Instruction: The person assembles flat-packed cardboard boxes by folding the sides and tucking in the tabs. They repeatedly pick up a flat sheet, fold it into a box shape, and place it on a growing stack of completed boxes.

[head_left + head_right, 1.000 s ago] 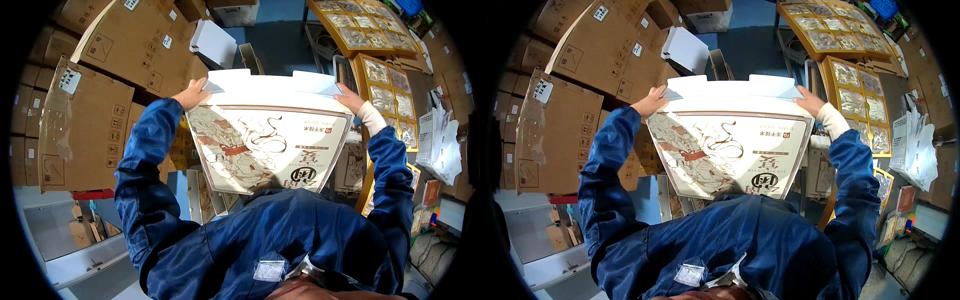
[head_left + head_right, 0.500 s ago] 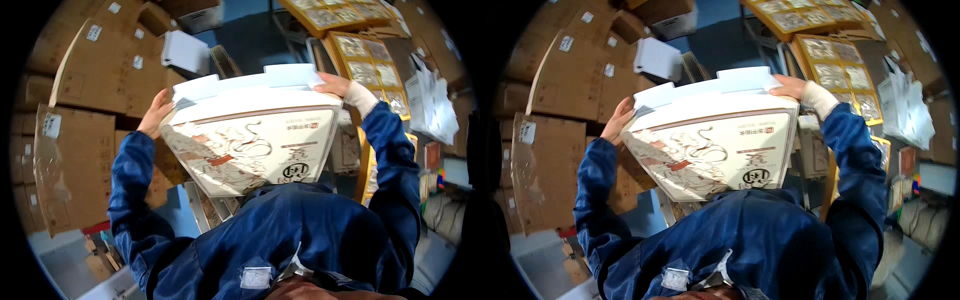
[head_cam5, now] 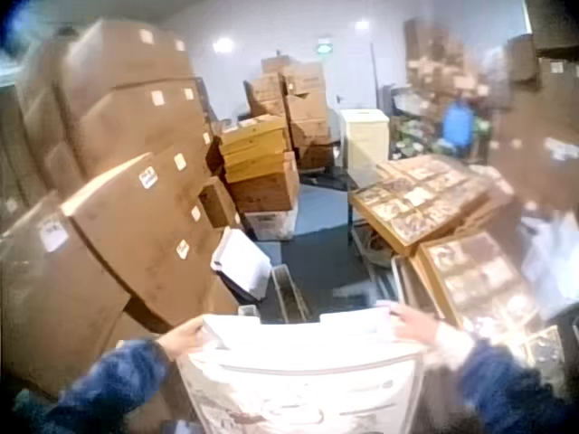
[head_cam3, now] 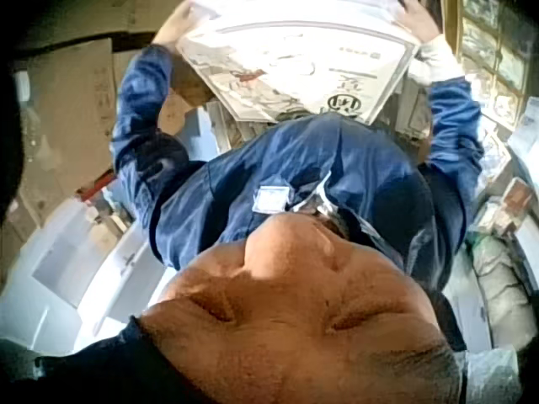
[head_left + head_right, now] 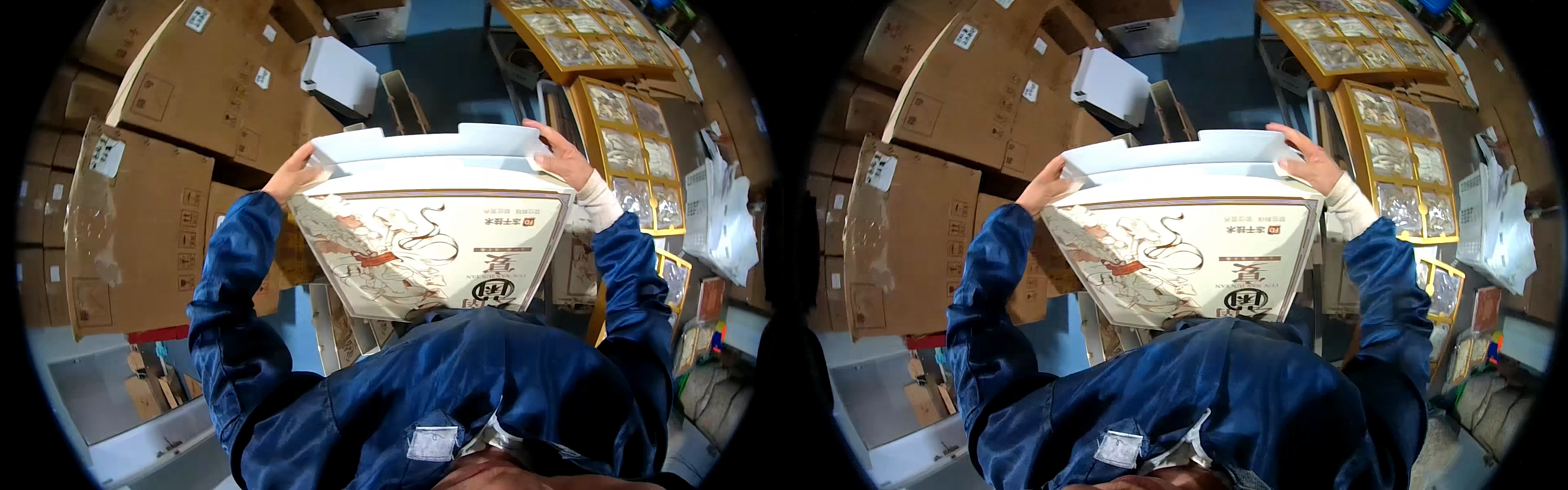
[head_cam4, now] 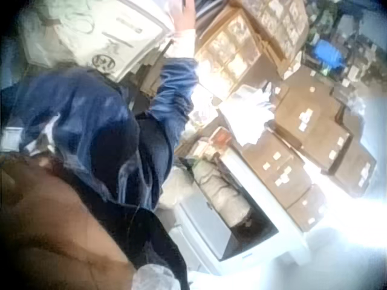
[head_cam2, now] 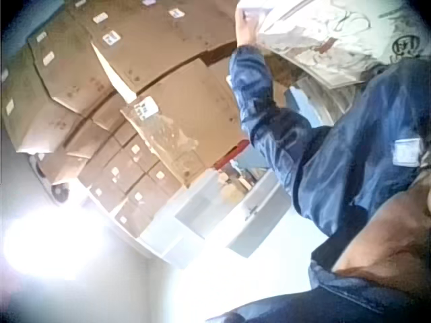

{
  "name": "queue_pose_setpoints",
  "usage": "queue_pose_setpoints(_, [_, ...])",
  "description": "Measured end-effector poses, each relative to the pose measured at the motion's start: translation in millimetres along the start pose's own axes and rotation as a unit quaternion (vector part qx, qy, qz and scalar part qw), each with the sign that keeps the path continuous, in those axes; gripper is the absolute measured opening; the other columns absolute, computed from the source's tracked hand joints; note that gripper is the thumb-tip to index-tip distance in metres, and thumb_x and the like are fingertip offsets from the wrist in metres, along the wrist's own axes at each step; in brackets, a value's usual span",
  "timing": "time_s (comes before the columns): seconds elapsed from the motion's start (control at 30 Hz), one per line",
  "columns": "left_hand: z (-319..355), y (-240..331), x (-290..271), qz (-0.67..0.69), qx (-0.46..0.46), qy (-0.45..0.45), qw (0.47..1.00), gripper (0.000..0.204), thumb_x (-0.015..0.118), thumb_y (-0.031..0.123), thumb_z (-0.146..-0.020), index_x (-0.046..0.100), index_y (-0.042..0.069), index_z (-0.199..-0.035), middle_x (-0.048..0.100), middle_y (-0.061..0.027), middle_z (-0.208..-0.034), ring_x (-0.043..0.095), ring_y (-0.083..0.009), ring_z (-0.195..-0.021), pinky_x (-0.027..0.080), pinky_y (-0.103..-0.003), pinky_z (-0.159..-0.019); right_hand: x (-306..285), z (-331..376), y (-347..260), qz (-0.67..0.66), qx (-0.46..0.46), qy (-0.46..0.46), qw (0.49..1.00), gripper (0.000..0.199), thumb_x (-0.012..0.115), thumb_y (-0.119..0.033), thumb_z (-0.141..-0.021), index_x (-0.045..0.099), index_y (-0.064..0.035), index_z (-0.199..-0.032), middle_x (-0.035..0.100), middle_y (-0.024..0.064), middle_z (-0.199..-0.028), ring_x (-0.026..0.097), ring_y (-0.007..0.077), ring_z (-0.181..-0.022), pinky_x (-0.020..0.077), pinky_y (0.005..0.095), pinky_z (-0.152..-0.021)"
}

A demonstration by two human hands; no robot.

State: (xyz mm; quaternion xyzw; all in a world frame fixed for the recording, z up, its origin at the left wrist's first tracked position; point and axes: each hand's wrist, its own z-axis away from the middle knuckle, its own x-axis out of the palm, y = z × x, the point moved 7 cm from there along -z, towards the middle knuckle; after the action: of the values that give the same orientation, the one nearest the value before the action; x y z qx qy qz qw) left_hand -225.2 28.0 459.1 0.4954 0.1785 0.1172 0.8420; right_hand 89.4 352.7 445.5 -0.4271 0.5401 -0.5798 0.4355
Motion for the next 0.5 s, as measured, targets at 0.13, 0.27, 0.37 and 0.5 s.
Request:
queue_pose_setpoints(0.13, [0, -7, 2, 0.184, -0.062, 0.011, 0.981, 0.044, 0.036, 0.037, -0.097, 0.044, 0.005, -0.126, 0.045, -0.0139, -0.131, 0.052, -0.023, -0.111, 0.043, -0.035, -0.095, -1, 4, -11, -0.036, 0.006, -0.006, 0.999, 0.026, 0.05, -0.017, -0.092, 0.056, -0.0023, -0.112, 0.048, 0.0125, -0.13, 0.052, 0.0213, -0.11, 0.0402, 0.03, -0.095])
queue_pose_setpoints(0.27, [-10, -1, 7, -0.103, -0.067, -0.118, 0.985, 0.045, 0.056, 0.035, -0.089, 0.046, 0.006, -0.121, 0.045, -0.0142, -0.129, 0.046, -0.0254, -0.115, 0.035, -0.034, -0.1, 2, 3, 10, 0.046, 0.166, -0.115, 0.978, 0.042, 0.057, -0.03, -0.087, 0.049, -0.0006, -0.115, 0.049, 0.0163, -0.124, 0.05, 0.0224, -0.109, 0.0375, 0.0312, -0.096])
queue_pose_setpoints(0.37, [-4, 17, 19, -0.208, -0.145, -0.147, 0.956, 0.055, 0.062, 0.033, -0.085, 0.042, 0.005, -0.127, 0.049, -0.0111, -0.121, 0.044, -0.0214, -0.114, 0.03, -0.031, -0.101, 5, -1, 3, 0.244, 0.182, -0.181, 0.935, 0.075, 0.063, -0.045, -0.079, 0.035, -0.0011, -0.133, 0.047, 0.0195, -0.124, 0.046, 0.0292, -0.115, 0.0361, 0.0378, -0.096])
queue_pose_setpoints(0.5, [-8, 23, 24, -0.29, -0.195, -0.189, 0.918, 0.055, 0.063, 0.027, -0.082, 0.042, 0.003, -0.127, 0.051, -0.0113, -0.119, 0.047, -0.0211, -0.109, 0.034, -0.03, -0.097, 14, -5, -6, 0.28, 0.223, -0.212, 0.909, 0.069, 0.064, -0.04, -0.077, 0.038, -0.002, -0.128, 0.05, 0.0187, -0.119, 0.048, 0.029, -0.111, 0.0378, 0.0355, -0.094])
